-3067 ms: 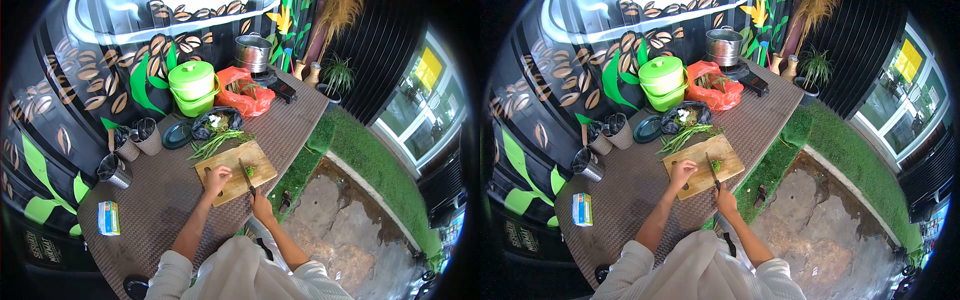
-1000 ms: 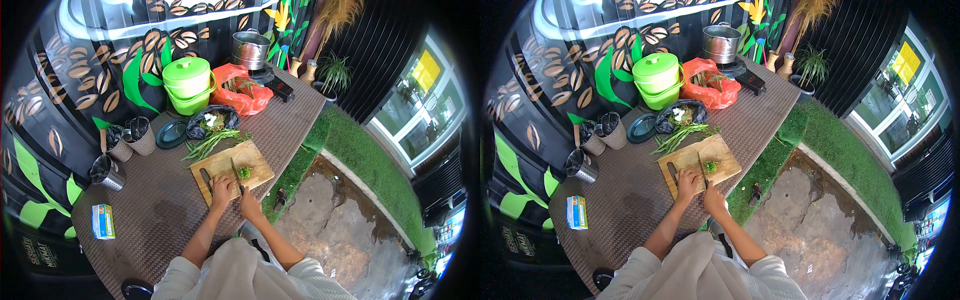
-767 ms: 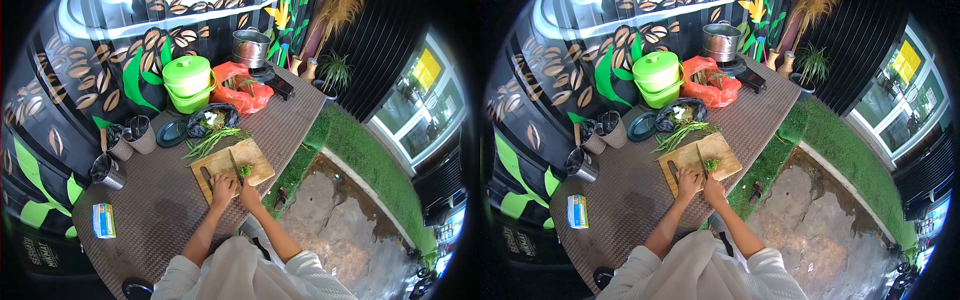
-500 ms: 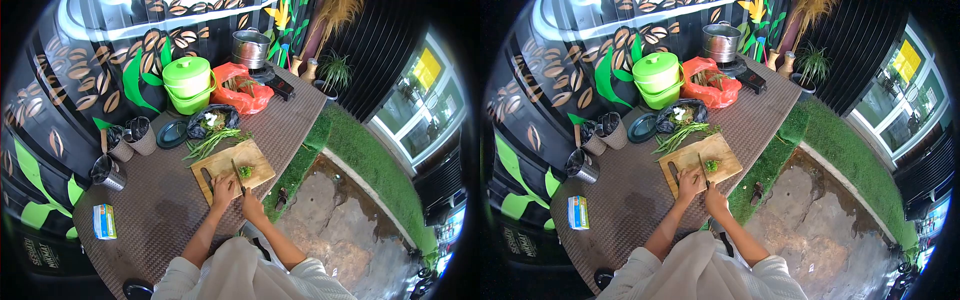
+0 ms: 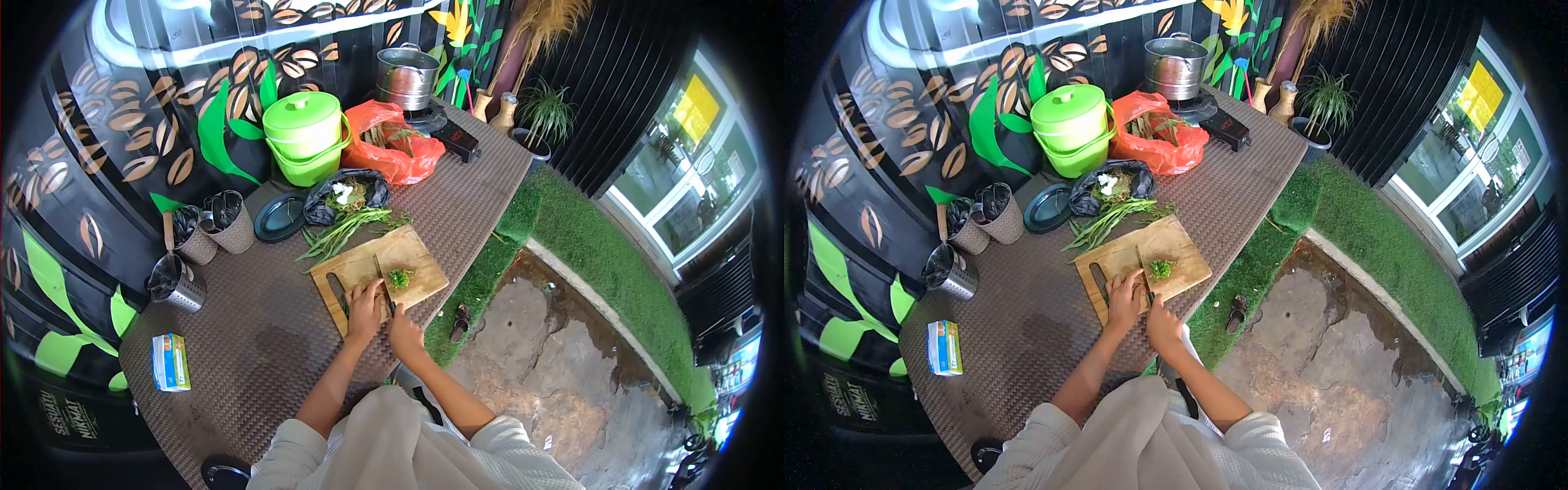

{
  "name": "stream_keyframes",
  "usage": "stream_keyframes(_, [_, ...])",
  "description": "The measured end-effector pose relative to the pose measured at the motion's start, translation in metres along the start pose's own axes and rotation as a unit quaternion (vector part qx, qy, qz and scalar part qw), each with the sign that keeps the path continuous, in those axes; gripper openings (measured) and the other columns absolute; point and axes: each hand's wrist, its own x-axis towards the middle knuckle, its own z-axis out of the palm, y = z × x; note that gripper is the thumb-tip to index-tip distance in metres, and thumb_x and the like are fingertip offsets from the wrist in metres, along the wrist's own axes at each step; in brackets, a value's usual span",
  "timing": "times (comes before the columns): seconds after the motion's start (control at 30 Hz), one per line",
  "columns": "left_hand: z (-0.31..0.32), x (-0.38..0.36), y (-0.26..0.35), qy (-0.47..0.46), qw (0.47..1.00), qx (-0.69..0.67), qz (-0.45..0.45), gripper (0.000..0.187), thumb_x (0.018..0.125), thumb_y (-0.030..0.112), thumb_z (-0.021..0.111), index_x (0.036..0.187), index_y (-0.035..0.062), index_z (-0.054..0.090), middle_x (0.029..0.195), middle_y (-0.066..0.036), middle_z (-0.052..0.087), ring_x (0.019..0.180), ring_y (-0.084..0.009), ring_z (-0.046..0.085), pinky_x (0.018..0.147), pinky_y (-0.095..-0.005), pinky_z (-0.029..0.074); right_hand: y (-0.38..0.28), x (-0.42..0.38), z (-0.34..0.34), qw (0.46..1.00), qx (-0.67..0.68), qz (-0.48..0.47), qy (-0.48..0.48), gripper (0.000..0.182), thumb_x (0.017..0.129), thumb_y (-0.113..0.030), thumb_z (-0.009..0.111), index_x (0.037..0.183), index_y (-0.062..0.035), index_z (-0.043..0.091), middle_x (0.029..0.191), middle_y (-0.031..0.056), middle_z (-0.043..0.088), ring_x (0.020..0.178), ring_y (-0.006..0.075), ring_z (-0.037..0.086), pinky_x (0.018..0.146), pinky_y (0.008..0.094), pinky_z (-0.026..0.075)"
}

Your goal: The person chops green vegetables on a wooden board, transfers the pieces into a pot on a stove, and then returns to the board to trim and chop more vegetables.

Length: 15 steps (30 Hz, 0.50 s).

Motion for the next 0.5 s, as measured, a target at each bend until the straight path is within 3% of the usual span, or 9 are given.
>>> stream_keyframes(0.5, [0.002,-0.002,-0.001,0.008,0.998,-0.036,-0.045,0.03,0.084,0.005,0.06,0.114,0.0082,0.055,0.089,-0.009,0.067,0.099,-0.0296,0.053,0.091,-0.0414,0.033,0.001,0.01,-0.002,0.999,0.044,-0.018,0.011,0.034,0.093,-0.023,0.047,0.115,0.0012,0.035,0.087,0.0312,0.063,0.078,0.0485,0.063,0.069,0.0556,0.051])
